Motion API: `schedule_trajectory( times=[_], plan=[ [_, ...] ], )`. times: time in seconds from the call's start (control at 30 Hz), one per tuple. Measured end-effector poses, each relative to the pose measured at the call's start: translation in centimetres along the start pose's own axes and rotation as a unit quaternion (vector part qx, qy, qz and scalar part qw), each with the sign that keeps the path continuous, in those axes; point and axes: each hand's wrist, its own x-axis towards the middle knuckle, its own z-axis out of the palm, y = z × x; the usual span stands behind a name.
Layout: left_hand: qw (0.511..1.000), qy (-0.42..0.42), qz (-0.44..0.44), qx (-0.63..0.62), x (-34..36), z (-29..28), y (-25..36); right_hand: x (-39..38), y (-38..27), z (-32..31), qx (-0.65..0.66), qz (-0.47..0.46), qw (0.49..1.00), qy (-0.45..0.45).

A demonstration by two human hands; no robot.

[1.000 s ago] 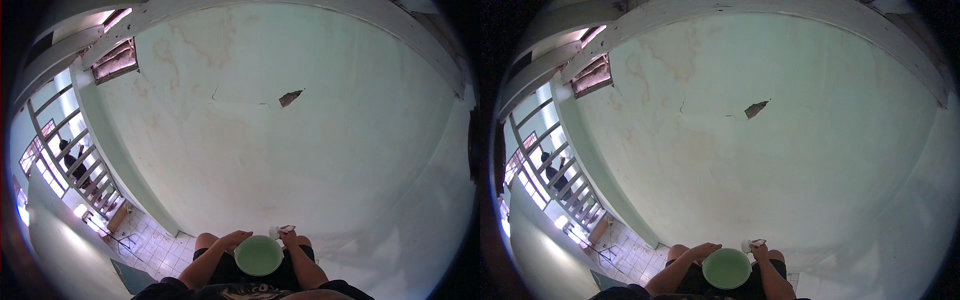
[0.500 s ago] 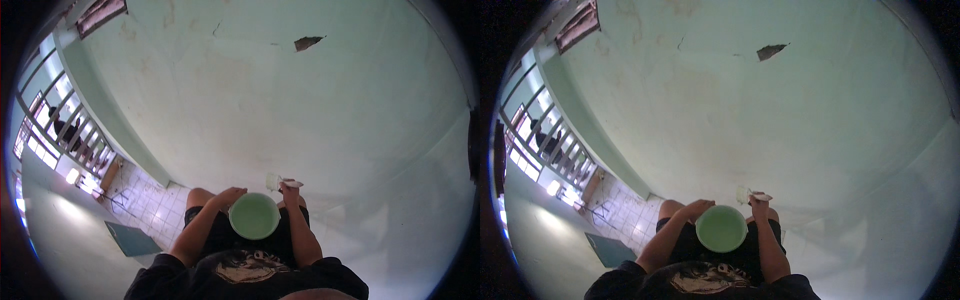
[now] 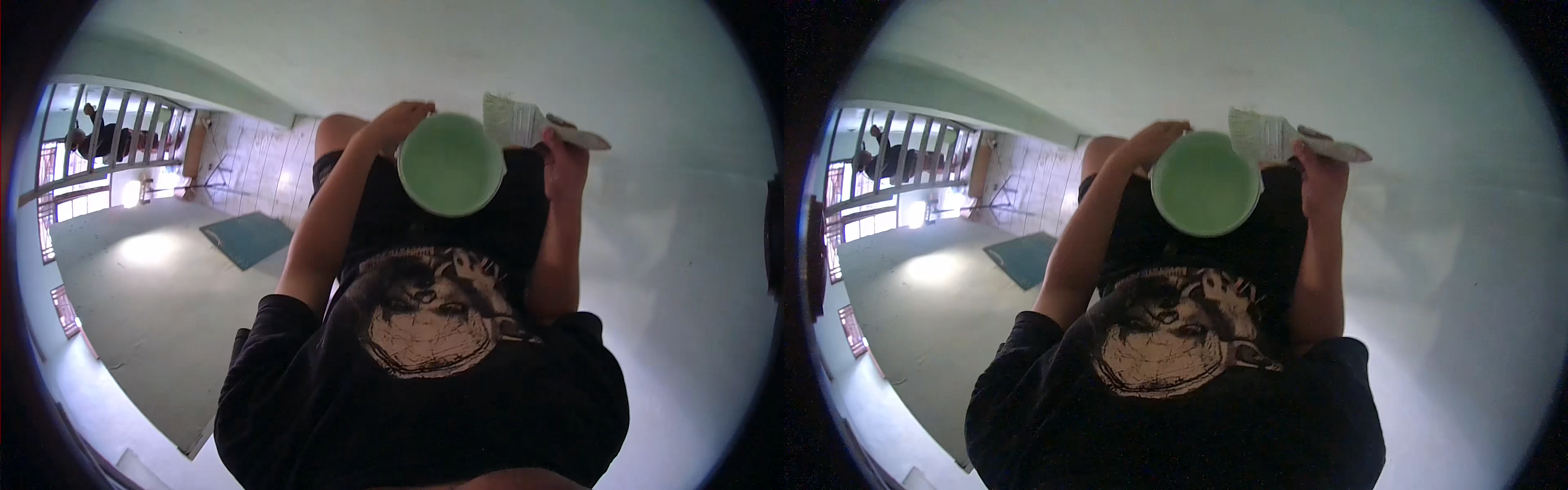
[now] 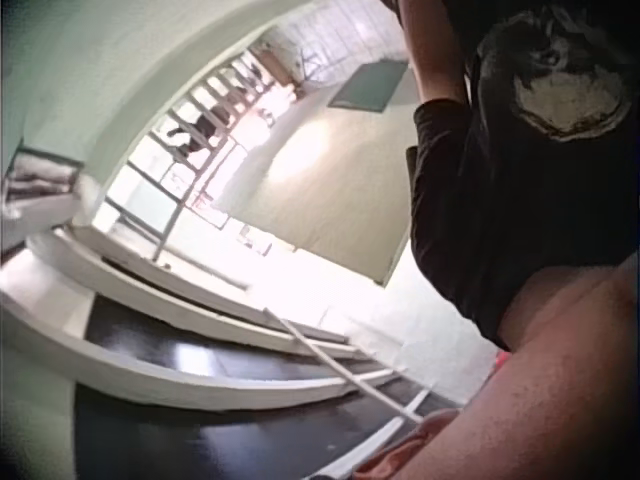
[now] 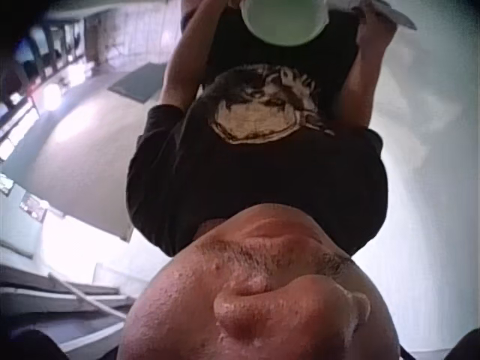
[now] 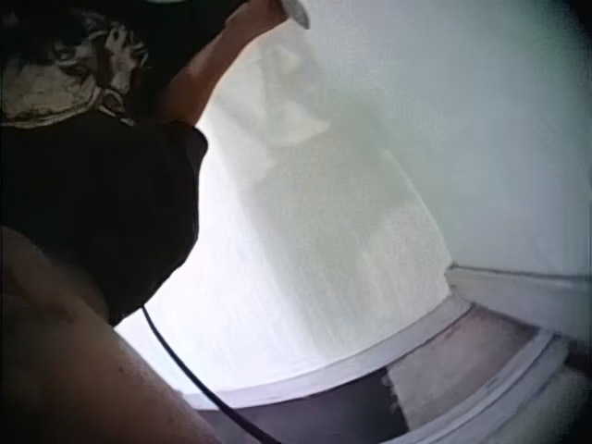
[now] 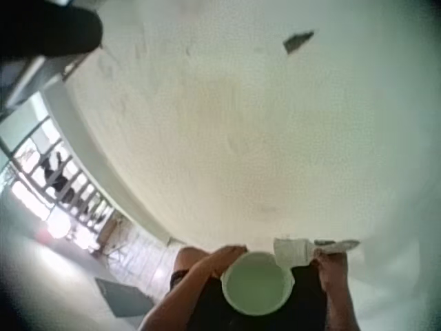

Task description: The person dips a paintbrush into a bucket of paint and applies the paint to the ceiling with the brush.

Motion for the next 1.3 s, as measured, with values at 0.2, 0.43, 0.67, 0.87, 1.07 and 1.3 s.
schedule_trajectory(
  times=[0.2, 0.43, 0.67, 0.87, 1.07, 1.3],
  plan=[
    [0.934, 0.093, -0.2, -0.279, -0.7, 1.2, 2.3, -2.1, 2.5, 0.0, -0.178, 0.01, 0.976, -0.122],
    [0.94, 0.118, -0.21, -0.243, -1.2, 1.5, 2.8, -3.2, 2.1, 3.6, -0.399, 0.048, 0.864, -0.302],
    [0.94, 0.112, -0.225, -0.23, -1.3, 0.8, 3.7, -1.2, 4.6, 6.4, -0.505, 0.025, 0.783, -0.362],
    [0.94, 0.125, -0.212, -0.236, -1.4, 0.8, 3.7, -1.0, 7.2, 7.2, -0.538, 0.017, 0.756, -0.373],
    [0.935, 0.15, -0.201, -0.25, -1.5, 1.3, 3.4, -1.6, 8.5, 6.9, -0.553, 0.039, 0.747, -0.368],
    [0.938, 0.156, -0.196, -0.241, -1.4, 1.5, 3.5, -1.6, 7.7, 7.2, -0.579, 0.034, 0.725, -0.372]
  ],
)
